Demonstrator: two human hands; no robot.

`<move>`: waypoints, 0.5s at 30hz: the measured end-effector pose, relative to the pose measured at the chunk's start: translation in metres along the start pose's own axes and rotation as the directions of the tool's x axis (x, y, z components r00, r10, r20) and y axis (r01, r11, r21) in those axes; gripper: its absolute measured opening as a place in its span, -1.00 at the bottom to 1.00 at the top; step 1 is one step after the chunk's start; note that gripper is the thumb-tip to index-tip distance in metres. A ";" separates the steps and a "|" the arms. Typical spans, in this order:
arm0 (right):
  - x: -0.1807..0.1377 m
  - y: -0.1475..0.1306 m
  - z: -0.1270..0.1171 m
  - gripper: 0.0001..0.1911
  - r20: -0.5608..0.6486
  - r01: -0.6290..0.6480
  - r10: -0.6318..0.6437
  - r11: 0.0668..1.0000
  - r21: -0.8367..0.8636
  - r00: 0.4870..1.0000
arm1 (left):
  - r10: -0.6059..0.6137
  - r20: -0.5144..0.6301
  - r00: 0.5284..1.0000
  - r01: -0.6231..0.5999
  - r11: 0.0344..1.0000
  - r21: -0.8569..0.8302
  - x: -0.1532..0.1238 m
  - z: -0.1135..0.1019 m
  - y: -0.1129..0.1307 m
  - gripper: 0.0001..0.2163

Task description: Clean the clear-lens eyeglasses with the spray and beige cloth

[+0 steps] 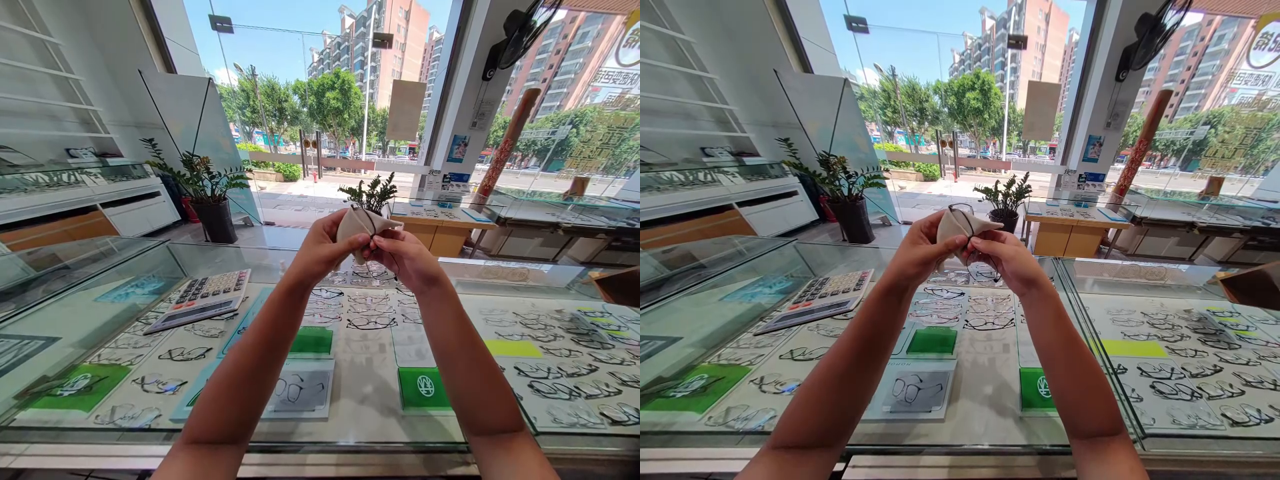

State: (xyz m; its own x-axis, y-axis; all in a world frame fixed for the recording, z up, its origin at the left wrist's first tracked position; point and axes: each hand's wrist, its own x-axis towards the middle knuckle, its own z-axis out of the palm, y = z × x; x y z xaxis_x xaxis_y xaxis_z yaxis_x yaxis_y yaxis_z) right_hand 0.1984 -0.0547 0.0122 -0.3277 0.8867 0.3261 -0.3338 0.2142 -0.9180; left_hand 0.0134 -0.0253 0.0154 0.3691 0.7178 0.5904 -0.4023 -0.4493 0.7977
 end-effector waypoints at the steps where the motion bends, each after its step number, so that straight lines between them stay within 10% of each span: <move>1: 0.000 0.001 0.001 -0.80 0.004 -0.004 0.004 1.000 0.019 1.000 | 0.017 -0.038 0.999 -0.017 1.000 -0.001 0.000 0.004 -0.002 -0.72; 9: -0.002 0.009 0.015 -0.77 0.118 -0.005 0.002 1.000 0.028 0.993 | 0.141 -0.335 0.931 -0.135 0.990 0.042 -0.006 0.027 -0.008 -0.60; 15: 0.001 0.006 0.005 -0.74 0.043 0.001 -0.002 1.000 0.031 0.999 | -0.084 -0.299 0.951 0.038 0.987 -0.157 0.004 0.016 -0.008 -0.55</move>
State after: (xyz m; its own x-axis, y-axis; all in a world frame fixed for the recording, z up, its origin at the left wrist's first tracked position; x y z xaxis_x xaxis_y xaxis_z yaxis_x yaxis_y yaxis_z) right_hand 0.1916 -0.0547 0.0079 -0.3643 0.8680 0.3374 -0.3610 0.2023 -0.9104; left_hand 0.0316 -0.0271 0.0137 0.1346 0.8789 0.4576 -0.5143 -0.3327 0.7904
